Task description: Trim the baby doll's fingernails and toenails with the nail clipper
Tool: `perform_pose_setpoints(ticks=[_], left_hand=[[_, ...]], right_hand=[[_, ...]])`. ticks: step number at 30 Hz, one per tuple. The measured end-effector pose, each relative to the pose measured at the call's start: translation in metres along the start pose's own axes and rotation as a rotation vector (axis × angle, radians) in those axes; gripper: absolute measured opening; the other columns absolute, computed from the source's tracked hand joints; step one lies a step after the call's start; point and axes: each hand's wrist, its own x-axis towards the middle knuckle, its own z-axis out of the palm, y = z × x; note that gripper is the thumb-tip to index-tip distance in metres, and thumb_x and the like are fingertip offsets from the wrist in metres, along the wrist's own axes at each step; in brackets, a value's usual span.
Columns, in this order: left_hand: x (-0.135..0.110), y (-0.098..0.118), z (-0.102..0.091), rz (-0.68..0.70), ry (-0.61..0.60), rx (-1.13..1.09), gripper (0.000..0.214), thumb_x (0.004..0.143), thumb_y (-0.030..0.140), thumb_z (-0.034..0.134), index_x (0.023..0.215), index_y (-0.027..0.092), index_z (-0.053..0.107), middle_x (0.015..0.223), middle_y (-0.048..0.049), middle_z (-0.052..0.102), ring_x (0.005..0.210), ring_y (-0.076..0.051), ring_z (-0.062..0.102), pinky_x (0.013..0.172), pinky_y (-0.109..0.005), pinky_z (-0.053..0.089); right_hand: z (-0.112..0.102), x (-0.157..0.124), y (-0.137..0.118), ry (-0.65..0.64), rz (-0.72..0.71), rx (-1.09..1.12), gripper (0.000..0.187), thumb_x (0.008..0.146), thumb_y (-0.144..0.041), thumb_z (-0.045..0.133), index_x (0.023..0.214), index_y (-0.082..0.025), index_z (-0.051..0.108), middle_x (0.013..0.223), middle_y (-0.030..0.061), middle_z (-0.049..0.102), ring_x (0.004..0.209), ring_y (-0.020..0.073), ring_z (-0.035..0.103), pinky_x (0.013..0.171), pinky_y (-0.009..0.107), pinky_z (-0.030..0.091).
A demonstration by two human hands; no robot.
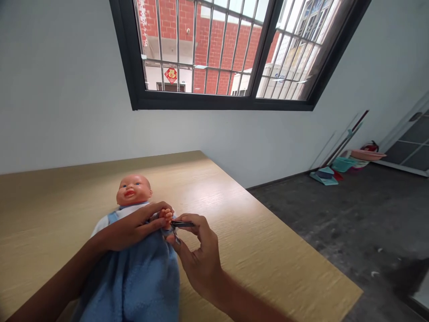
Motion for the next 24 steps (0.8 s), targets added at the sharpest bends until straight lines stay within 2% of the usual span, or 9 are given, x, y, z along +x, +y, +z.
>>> perform_pose_setpoints(ticks=[6, 10, 17, 21, 24], left_hand=[[0.000, -0.002, 0.002, -0.002, 0.024, 0.024, 0.018, 0.102, 0.035, 0.046, 0.099, 0.019, 0.055, 0.089, 0.0004, 0.054, 0.081, -0.014, 0.049, 0.076, -0.026, 0.041], [0.001, -0.003, 0.004, -0.009, 0.033, 0.002, 0.020, 0.102, 0.037, 0.047, 0.097, 0.019, 0.055, 0.088, 0.0008, 0.054, 0.080, -0.014, 0.049, 0.074, -0.026, 0.040], [0.001, -0.002, 0.008, -0.050, 0.083, 0.037, 0.022, 0.101, 0.038, 0.048, 0.094, 0.019, 0.056, 0.086, 0.0012, 0.056, 0.080, -0.015, 0.048, 0.073, -0.027, 0.039], [0.001, -0.003, 0.012, -0.028, 0.074, 0.111, 0.018, 0.101, 0.036, 0.050, 0.097, 0.020, 0.058, 0.089, 0.0014, 0.059, 0.081, -0.015, 0.049, 0.075, -0.027, 0.039], [0.002, -0.004, 0.014, -0.023, 0.090, 0.157, 0.017, 0.101, 0.035, 0.050, 0.098, 0.020, 0.058, 0.092, 0.0013, 0.061, 0.085, -0.016, 0.049, 0.077, -0.028, 0.039]], right_hand=[[0.002, -0.001, 0.000, 0.012, -0.020, -0.042, 0.030, 0.088, -0.023, 0.073, 0.114, -0.028, 0.058, 0.107, 0.0012, 0.069, 0.097, 0.0151, 0.070, 0.085, 0.028, 0.062], [0.000, 0.002, -0.002, -0.008, -0.038, -0.088, 0.021, 0.092, -0.021, 0.067, 0.110, -0.029, 0.061, 0.103, -0.0001, 0.068, 0.095, 0.0136, 0.070, 0.085, 0.026, 0.061], [-0.005, 0.007, -0.005, -0.085, -0.054, -0.151, 0.021, 0.093, -0.021, 0.065, 0.112, -0.027, 0.058, 0.100, 0.0000, 0.066, 0.092, 0.0138, 0.068, 0.082, 0.027, 0.060], [-0.007, 0.010, -0.005, -0.163, -0.089, -0.189, 0.018, 0.094, -0.018, 0.063, 0.109, -0.026, 0.059, 0.095, -0.0010, 0.065, 0.087, 0.0128, 0.067, 0.079, 0.026, 0.060], [-0.009, 0.011, -0.006, -0.174, -0.112, -0.213, 0.020, 0.093, -0.017, 0.063, 0.111, -0.025, 0.057, 0.095, -0.0011, 0.064, 0.084, 0.0119, 0.067, 0.079, 0.026, 0.060]])
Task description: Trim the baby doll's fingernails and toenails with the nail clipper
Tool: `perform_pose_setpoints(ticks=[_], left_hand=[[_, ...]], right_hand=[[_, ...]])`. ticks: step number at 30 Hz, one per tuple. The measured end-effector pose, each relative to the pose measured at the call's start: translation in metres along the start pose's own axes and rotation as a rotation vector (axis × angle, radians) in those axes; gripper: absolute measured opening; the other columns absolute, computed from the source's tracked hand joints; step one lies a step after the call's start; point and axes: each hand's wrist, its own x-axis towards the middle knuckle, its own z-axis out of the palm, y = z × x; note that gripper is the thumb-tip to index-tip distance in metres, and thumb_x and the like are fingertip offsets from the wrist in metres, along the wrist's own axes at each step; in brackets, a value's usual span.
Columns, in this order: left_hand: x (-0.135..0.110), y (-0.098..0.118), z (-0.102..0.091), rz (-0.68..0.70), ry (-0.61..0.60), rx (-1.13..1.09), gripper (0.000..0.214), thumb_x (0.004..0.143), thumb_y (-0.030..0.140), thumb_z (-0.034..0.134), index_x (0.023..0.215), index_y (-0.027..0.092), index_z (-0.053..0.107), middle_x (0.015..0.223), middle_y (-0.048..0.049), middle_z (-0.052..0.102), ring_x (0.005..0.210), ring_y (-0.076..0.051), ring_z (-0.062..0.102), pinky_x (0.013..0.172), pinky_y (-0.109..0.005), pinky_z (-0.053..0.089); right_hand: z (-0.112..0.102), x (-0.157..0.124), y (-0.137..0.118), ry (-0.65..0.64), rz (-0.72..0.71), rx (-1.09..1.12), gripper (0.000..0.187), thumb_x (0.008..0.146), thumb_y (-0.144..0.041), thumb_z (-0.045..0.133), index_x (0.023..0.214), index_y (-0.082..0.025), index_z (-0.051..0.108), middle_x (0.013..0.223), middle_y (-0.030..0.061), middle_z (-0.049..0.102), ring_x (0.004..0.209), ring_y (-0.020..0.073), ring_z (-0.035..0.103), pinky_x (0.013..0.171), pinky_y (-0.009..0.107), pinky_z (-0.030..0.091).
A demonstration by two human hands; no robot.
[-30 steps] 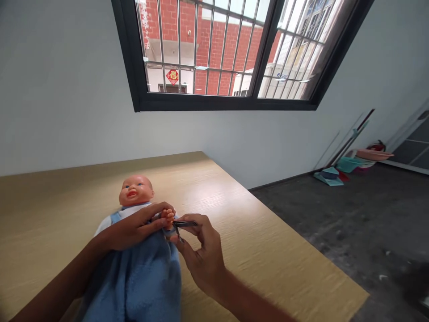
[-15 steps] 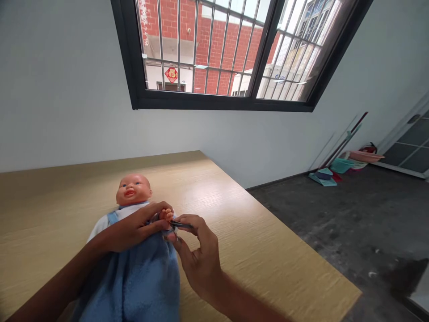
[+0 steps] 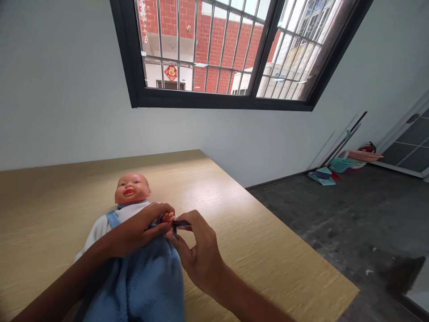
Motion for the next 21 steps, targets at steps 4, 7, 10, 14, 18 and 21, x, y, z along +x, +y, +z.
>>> perform_pose_setpoints(ticks=[4, 7, 10, 14, 18, 21], left_hand=[[0.000, 0.000, 0.001, 0.005, 0.001, 0.027, 0.016, 0.101, 0.033, 0.049, 0.097, 0.020, 0.057, 0.092, 0.0012, 0.061, 0.085, -0.017, 0.049, 0.078, -0.029, 0.039], [-0.001, 0.000, 0.001, 0.002, 0.009, 0.041, 0.016, 0.101, 0.034, 0.050, 0.096, 0.020, 0.057, 0.091, 0.0010, 0.061, 0.085, -0.017, 0.050, 0.078, -0.029, 0.039], [-0.001, 0.000, 0.002, 0.004, 0.015, 0.049, 0.014, 0.100, 0.032, 0.051, 0.097, 0.021, 0.058, 0.091, 0.0011, 0.061, 0.085, -0.017, 0.050, 0.078, -0.029, 0.039], [-0.001, -0.002, 0.003, 0.004, 0.016, 0.052, 0.011, 0.099, 0.030, 0.051, 0.099, 0.021, 0.059, 0.093, 0.0006, 0.062, 0.086, -0.018, 0.050, 0.078, -0.030, 0.039], [0.000, -0.003, 0.004, 0.024, 0.020, 0.035, 0.009, 0.098, 0.027, 0.051, 0.097, 0.022, 0.058, 0.091, 0.0010, 0.062, 0.085, -0.018, 0.051, 0.079, -0.030, 0.039], [0.001, -0.003, 0.004, 0.038, 0.027, 0.033, 0.007, 0.097, 0.025, 0.051, 0.096, 0.021, 0.057, 0.091, 0.0015, 0.062, 0.085, -0.017, 0.051, 0.080, -0.030, 0.040]], right_hand=[[-0.001, -0.002, 0.000, 0.002, -0.051, -0.031, 0.019, 0.094, -0.015, 0.059, 0.111, -0.023, 0.056, 0.095, 0.0004, 0.063, 0.085, 0.0127, 0.067, 0.077, 0.026, 0.061], [-0.001, -0.003, 0.002, 0.019, -0.124, -0.070, 0.023, 0.093, -0.014, 0.061, 0.114, -0.022, 0.055, 0.097, 0.0024, 0.063, 0.086, 0.0144, 0.066, 0.074, 0.027, 0.060], [0.000, -0.003, 0.004, 0.026, -0.210, -0.121, 0.028, 0.091, -0.014, 0.064, 0.117, -0.020, 0.054, 0.101, 0.0050, 0.064, 0.090, 0.0160, 0.066, 0.076, 0.028, 0.059], [0.003, -0.003, 0.004, 0.000, -0.299, -0.209, 0.028, 0.092, -0.013, 0.064, 0.117, -0.018, 0.054, 0.101, 0.0080, 0.066, 0.092, 0.0180, 0.067, 0.077, 0.029, 0.059], [0.003, -0.002, -0.001, -0.019, -0.369, -0.302, 0.024, 0.091, -0.010, 0.065, 0.112, -0.016, 0.056, 0.101, 0.0120, 0.066, 0.091, 0.0208, 0.066, 0.074, 0.032, 0.059], [0.003, 0.000, -0.006, -0.049, -0.405, -0.342, 0.021, 0.090, -0.003, 0.060, 0.108, -0.014, 0.058, 0.097, 0.0122, 0.067, 0.089, 0.0208, 0.065, 0.074, 0.033, 0.058]])
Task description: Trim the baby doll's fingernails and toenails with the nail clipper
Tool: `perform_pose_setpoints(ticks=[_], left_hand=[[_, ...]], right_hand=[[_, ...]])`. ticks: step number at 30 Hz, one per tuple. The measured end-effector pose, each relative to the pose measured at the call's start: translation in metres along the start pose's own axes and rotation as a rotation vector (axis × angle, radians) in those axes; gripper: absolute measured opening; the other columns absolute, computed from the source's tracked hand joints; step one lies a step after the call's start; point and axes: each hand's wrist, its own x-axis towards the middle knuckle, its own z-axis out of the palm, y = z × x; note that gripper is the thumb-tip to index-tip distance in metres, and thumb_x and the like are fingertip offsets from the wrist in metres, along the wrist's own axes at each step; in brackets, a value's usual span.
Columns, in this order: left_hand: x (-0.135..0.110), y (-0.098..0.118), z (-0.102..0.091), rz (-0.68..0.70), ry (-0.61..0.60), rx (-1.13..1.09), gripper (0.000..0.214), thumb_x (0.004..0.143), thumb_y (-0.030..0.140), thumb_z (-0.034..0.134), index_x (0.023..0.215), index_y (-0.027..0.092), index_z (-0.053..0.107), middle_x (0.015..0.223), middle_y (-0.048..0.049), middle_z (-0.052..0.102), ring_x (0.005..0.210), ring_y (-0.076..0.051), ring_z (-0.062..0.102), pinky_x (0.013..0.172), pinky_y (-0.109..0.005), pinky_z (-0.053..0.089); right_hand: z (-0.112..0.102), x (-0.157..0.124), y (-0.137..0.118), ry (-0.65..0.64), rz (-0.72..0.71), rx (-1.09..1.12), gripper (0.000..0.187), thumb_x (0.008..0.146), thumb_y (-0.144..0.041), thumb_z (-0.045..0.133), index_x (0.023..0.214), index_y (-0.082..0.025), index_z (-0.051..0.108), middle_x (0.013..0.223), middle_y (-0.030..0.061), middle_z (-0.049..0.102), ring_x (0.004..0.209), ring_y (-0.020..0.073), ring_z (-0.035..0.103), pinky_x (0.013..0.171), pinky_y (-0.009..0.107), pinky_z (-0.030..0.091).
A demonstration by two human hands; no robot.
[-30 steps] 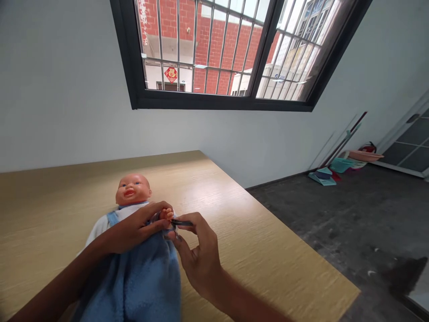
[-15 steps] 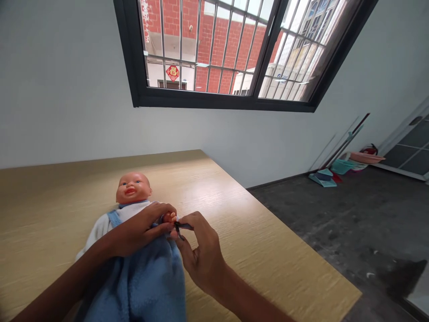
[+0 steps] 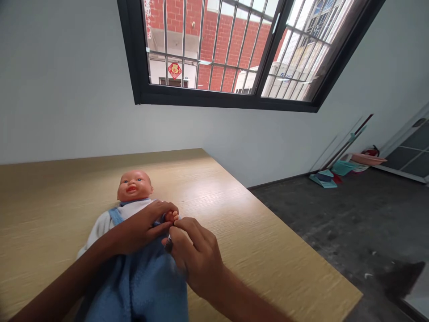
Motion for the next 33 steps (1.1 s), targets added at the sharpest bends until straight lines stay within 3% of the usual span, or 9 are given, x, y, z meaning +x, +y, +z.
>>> perform_pose_setpoints(ticks=[5, 13, 17, 24, 33], left_hand=[[0.002, 0.000, 0.005, -0.018, 0.010, 0.071, 0.006, 0.094, 0.022, 0.052, 0.094, 0.021, 0.058, 0.091, 0.0010, 0.063, 0.085, -0.018, 0.051, 0.081, -0.031, 0.042], [0.000, 0.000, 0.008, -0.017, 0.004, 0.109, 0.006, 0.093, 0.023, 0.056, 0.096, 0.021, 0.060, 0.095, -0.0014, 0.064, 0.090, -0.021, 0.052, 0.084, -0.033, 0.043], [0.001, 0.001, 0.007, -0.018, 0.003, 0.114, 0.004, 0.094, 0.023, 0.057, 0.096, 0.021, 0.060, 0.095, -0.0008, 0.064, 0.090, -0.020, 0.052, 0.083, -0.033, 0.042], [0.001, 0.001, 0.007, -0.023, -0.005, 0.127, 0.012, 0.098, 0.032, 0.055, 0.096, 0.021, 0.061, 0.093, -0.0003, 0.064, 0.088, -0.019, 0.052, 0.082, -0.032, 0.040], [0.001, 0.003, 0.005, -0.027, -0.026, 0.107, 0.013, 0.099, 0.028, 0.054, 0.104, 0.022, 0.063, 0.099, -0.0020, 0.065, 0.092, -0.021, 0.053, 0.087, -0.035, 0.041]], right_hand=[[0.001, 0.002, -0.001, -0.029, -0.018, -0.033, 0.025, 0.091, -0.005, 0.059, 0.114, -0.014, 0.058, 0.097, 0.0131, 0.069, 0.088, 0.0232, 0.065, 0.074, 0.036, 0.058], [0.002, 0.000, -0.002, -0.103, 0.028, -0.021, 0.035, 0.091, -0.007, 0.059, 0.123, -0.022, 0.058, 0.099, 0.0096, 0.071, 0.088, 0.0243, 0.066, 0.075, 0.039, 0.058], [0.001, -0.001, 0.001, -0.053, 0.044, 0.052, 0.033, 0.090, -0.006, 0.057, 0.117, -0.024, 0.060, 0.096, 0.0076, 0.070, 0.084, 0.0216, 0.066, 0.071, 0.036, 0.058], [0.004, -0.013, 0.017, 0.224, 0.224, 0.145, 0.031, 0.090, -0.015, 0.064, 0.119, -0.021, 0.053, 0.100, 0.0081, 0.064, 0.092, 0.0214, 0.066, 0.074, 0.037, 0.061], [0.005, -0.012, 0.013, 0.186, 0.193, 0.171, 0.030, 0.090, -0.023, 0.069, 0.117, -0.023, 0.057, 0.100, 0.0064, 0.070, 0.090, 0.0212, 0.070, 0.076, 0.036, 0.062]])
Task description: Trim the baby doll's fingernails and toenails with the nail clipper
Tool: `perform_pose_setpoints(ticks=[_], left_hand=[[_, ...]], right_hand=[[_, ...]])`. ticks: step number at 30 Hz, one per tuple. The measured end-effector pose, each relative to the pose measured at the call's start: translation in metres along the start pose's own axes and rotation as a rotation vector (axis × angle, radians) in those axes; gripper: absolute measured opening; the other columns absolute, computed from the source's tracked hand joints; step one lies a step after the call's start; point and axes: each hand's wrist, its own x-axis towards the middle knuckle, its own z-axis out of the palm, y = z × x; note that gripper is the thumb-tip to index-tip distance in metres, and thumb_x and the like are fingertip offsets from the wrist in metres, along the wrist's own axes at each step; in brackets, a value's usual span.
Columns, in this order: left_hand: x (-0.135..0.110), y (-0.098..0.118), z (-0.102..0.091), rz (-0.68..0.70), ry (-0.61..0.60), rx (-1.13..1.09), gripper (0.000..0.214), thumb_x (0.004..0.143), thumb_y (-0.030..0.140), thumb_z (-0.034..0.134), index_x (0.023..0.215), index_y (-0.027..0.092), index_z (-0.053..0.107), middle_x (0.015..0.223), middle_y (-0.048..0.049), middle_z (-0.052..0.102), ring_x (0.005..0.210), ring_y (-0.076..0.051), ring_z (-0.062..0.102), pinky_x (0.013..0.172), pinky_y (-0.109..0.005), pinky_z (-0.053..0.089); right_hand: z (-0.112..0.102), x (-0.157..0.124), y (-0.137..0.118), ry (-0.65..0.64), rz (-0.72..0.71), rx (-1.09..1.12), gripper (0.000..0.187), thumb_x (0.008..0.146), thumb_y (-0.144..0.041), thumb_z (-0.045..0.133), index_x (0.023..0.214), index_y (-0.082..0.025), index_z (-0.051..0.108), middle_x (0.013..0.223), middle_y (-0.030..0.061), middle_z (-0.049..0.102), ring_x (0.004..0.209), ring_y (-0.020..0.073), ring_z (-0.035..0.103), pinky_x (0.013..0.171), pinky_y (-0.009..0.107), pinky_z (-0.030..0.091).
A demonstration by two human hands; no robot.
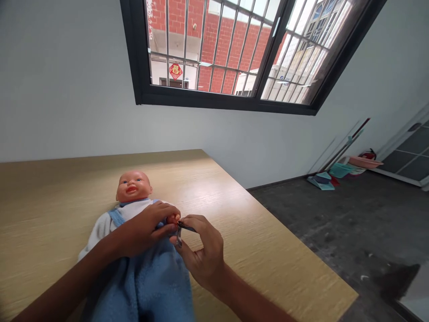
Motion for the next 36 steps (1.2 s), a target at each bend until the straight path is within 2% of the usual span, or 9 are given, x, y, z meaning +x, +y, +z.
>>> perform_pose_setpoints(ticks=[7, 14, 19, 22, 25, 30, 36], left_hand=[[0.000, 0.000, 0.001, 0.028, 0.018, 0.000, 0.022, 0.102, 0.028, 0.044, 0.104, 0.021, 0.064, 0.100, -0.0034, 0.067, 0.092, -0.021, 0.055, 0.090, -0.036, 0.042], [0.001, 0.001, 0.004, 0.030, -0.010, 0.096, 0.017, 0.099, 0.026, 0.050, 0.098, 0.021, 0.067, 0.096, -0.0030, 0.067, 0.092, -0.022, 0.055, 0.089, -0.037, 0.043], [0.001, 0.001, 0.004, 0.037, -0.014, 0.120, 0.021, 0.100, 0.025, 0.048, 0.089, 0.020, 0.066, 0.090, -0.0029, 0.066, 0.088, -0.020, 0.055, 0.087, -0.035, 0.043], [0.001, 0.000, 0.004, 0.049, -0.015, 0.127, 0.022, 0.100, 0.025, 0.048, 0.090, 0.020, 0.067, 0.090, -0.0032, 0.066, 0.088, -0.021, 0.056, 0.087, -0.035, 0.043], [0.002, 0.001, 0.004, 0.044, -0.018, 0.128, 0.021, 0.100, 0.026, 0.049, 0.092, 0.021, 0.068, 0.091, -0.0035, 0.067, 0.088, -0.021, 0.056, 0.087, -0.035, 0.043], [0.002, 0.002, 0.003, 0.030, -0.013, 0.130, 0.022, 0.100, 0.028, 0.050, 0.091, 0.021, 0.069, 0.090, -0.0034, 0.066, 0.090, -0.021, 0.056, 0.087, -0.035, 0.042], [0.002, 0.001, 0.004, 0.040, -0.006, 0.132, 0.023, 0.101, 0.028, 0.048, 0.094, 0.021, 0.069, 0.091, -0.0035, 0.067, 0.089, -0.021, 0.056, 0.086, -0.034, 0.042]], right_hand=[[-0.002, 0.002, -0.005, -0.079, -0.024, -0.029, 0.030, 0.089, -0.008, 0.061, 0.115, -0.023, 0.057, 0.103, 0.0075, 0.067, 0.093, 0.0204, 0.067, 0.077, 0.035, 0.059], [-0.003, 0.005, -0.008, -0.191, 0.005, -0.048, 0.025, 0.091, -0.013, 0.061, 0.114, -0.022, 0.056, 0.092, 0.0048, 0.066, 0.079, 0.0185, 0.064, 0.068, 0.031, 0.055], [-0.004, 0.006, -0.010, -0.227, 0.013, -0.058, 0.023, 0.092, -0.015, 0.059, 0.113, -0.022, 0.056, 0.091, 0.0046, 0.066, 0.079, 0.0188, 0.064, 0.067, 0.031, 0.053], [-0.005, 0.007, -0.009, -0.243, 0.013, -0.046, 0.021, 0.093, -0.015, 0.058, 0.113, -0.023, 0.057, 0.091, 0.0045, 0.066, 0.078, 0.0186, 0.064, 0.066, 0.031, 0.054], [-0.005, 0.004, -0.006, -0.226, 0.022, -0.019, 0.025, 0.093, -0.014, 0.058, 0.116, -0.023, 0.056, 0.093, 0.0044, 0.066, 0.080, 0.0180, 0.064, 0.068, 0.031, 0.055], [-0.002, -0.002, 0.001, -0.120, 0.042, 0.006, 0.036, 0.092, -0.017, 0.063, 0.125, -0.022, 0.051, 0.103, 0.0063, 0.065, 0.090, 0.0188, 0.066, 0.075, 0.033, 0.059], [-0.001, 0.000, 0.001, -0.131, 0.006, -0.009, 0.033, 0.091, -0.017, 0.063, 0.122, -0.024, 0.054, 0.099, 0.0052, 0.066, 0.087, 0.0195, 0.066, 0.072, 0.033, 0.058]])
